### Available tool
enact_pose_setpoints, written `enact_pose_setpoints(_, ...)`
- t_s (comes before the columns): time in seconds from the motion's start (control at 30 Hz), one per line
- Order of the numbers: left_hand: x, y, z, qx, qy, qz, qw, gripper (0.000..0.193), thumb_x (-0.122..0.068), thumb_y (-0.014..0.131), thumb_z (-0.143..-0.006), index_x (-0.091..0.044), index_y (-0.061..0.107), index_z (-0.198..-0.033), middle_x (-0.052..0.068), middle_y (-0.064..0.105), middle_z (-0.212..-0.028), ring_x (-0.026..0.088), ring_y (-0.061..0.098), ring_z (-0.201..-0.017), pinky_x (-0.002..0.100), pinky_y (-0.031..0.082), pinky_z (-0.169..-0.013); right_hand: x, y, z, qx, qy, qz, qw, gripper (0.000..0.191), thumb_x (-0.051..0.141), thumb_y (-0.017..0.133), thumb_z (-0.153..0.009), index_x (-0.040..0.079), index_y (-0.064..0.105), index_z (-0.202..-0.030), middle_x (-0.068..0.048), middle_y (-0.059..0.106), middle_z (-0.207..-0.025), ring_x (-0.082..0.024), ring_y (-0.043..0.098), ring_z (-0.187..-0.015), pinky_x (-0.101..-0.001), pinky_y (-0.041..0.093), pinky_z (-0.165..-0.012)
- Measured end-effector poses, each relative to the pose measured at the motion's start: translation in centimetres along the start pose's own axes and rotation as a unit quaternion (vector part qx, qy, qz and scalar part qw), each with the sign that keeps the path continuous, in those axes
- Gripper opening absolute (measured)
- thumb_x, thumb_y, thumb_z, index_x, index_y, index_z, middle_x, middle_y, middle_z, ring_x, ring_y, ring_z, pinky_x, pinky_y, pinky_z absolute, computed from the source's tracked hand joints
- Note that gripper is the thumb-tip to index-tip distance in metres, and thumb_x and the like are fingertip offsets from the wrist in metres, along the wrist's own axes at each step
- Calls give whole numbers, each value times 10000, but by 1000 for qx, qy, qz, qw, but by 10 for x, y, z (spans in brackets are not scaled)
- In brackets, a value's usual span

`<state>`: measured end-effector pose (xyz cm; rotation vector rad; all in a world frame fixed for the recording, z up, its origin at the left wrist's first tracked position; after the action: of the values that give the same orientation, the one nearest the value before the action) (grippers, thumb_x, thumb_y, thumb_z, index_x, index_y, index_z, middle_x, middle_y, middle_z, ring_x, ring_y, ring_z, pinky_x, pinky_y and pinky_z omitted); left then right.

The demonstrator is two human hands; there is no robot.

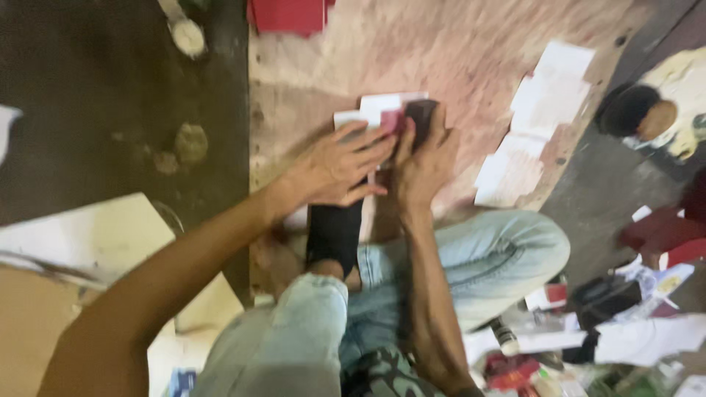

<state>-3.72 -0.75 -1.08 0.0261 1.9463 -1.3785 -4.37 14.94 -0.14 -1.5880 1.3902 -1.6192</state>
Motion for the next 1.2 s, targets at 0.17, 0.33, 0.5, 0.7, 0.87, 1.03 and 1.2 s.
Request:
enact_pose_setpoints(0.17,1,-1,6,-26,-4,-14,1000,679,-517,575,-984,27,621,-1387,132,538,-1498,287,407,-1455,459,265,-1235,-26,13,-2,86,210,-277,934,520,284,601,-1046,-6,476,-1460,-221,676,-1081,-341,630,-944,-443,517,-830)
enact_pose_setpoints(0.33,4,4,13,-22,-25,6,999,651,-522,585,-985,29,633,-1329,155,537,-1487,303,407,-1455,465,266,-1237,16,1,-15,91,41,-117,988,445,221,673,-1076,20,536,-1449,-148,687,-1141,-238,680,-1039,-379,548,-907)
enact_pose_setpoints(0.5,2,-5,20,-68,-41,-33,996,579,-444,609,-964,-11,648,-1346,132,575,-1469,282,450,-1431,458,296,-1211,41,-37,-25,74,-55,-240,966,419,158,668,-1108,13,455,-1438,-199,571,-1312,-285,578,-1094,-442,504,-989)
enact_pose_setpoints(0.7,13,-26,25,-108,-134,38,984,495,-311,683,-1011,27,606,-1365,158,591,-1388,290,519,-1346,407,431,-1146,68,-29,-2,31,-277,75,957,421,149,749,-888,116,593,-1278,-211,574,-1123,-385,575,-995,-513,468,-858)
enact_pose_setpoints(0.87,-5,-29,1,-133,-228,68,962,676,-253,702,-996,82,418,-1510,236,552,-1387,366,539,-1286,422,473,-1122,50,-29,-47,32,-228,61,971,479,206,858,-963,88,660,-1383,-170,637,-1178,-355,605,-1021,-483,473,-854)
enact_pose_setpoints(1.03,0,-18,-9,-240,-349,364,829,873,-306,738,-928,46,258,-1568,268,488,-1442,367,596,-1253,413,525,-1043,21,-52,-50,9,-157,35,987,312,81,778,-1017,114,695,-1316,-193,637,-1362,-357,591,-1159,-432,501,-959)
enact_pose_setpoints(1.2,7,-9,-43,-157,-393,440,792,816,-334,761,-932,2,355,-1555,238,584,-1408,307,674,-1176,421,566,-988,6,-30,-11,141,-45,-149,978,403,124,684,-951,-49,653,-1313,-229,666,-1262,-357,658,-1143,-414,516,-977)
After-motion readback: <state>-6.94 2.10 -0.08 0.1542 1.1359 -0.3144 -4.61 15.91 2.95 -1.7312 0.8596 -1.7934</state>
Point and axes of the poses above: each hand's wrist, its own z-axis away from the middle knuckle, its own y-axis out of the palm, x = y × z, the point moved 9 cm from there along -z, towards the middle knuckle
